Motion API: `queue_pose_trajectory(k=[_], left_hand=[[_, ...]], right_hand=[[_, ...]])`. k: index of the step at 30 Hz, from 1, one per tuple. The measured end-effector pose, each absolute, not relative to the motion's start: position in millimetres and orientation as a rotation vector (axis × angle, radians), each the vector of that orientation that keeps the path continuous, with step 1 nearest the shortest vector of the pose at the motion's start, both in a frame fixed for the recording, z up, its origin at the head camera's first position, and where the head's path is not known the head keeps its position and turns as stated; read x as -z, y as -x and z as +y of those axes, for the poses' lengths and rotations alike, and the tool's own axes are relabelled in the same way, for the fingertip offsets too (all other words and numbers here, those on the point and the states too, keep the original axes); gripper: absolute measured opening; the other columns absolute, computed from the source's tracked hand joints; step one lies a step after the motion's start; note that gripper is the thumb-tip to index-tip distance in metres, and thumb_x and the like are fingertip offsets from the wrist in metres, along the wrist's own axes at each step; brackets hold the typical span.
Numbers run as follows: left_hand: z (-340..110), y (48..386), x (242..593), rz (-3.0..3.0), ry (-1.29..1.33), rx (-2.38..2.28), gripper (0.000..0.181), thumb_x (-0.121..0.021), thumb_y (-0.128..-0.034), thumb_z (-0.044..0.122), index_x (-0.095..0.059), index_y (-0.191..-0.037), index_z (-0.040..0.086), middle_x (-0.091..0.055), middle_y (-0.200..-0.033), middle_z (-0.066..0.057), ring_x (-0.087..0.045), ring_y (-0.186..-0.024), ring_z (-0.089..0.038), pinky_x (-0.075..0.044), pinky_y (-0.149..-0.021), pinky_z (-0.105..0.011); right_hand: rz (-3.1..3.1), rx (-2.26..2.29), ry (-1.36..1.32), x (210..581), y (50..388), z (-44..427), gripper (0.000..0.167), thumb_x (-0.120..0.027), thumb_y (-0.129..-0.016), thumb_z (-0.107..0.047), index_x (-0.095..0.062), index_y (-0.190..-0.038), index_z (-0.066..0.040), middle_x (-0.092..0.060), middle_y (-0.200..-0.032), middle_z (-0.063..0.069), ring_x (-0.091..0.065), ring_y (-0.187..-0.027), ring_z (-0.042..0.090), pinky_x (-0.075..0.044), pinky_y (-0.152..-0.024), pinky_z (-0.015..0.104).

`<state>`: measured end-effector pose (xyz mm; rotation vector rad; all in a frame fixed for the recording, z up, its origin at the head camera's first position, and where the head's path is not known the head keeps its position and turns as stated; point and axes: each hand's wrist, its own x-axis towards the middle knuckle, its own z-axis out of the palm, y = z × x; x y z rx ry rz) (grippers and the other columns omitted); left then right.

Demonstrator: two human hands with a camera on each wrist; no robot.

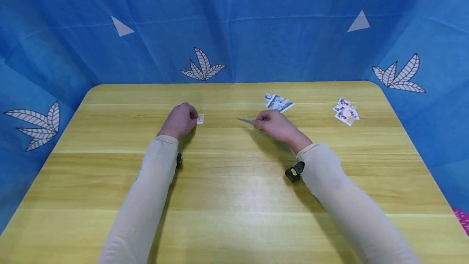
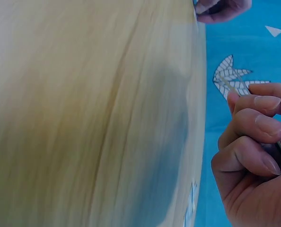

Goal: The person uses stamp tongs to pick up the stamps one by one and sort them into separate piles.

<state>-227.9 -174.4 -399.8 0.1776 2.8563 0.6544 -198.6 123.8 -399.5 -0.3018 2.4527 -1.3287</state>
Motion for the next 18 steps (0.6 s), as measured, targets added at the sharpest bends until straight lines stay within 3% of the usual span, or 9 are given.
queue_pose_trajectory(k=[18], left_hand=[[-172.9, 228.8, 400.3, 2.865, -0.186, -0.657, 0.019, -0.057, -0.0950, 0.002, -0.067, -0.110, -0.006, -0.055, -0.106, -0.016, -0.052, -0.092, -0.029, -0.048, -0.084, -0.040]], right_hand=[[2.369, 1.368, 0.220, 399.7, 201.8, 96.3, 0.025, -0.056, -0.099, -0.021, -0.065, -0.097, 0.002, -0.047, -0.059, 0.002, -0.036, -0.047, 0.012, -0.032, -0.049, 0.029]])
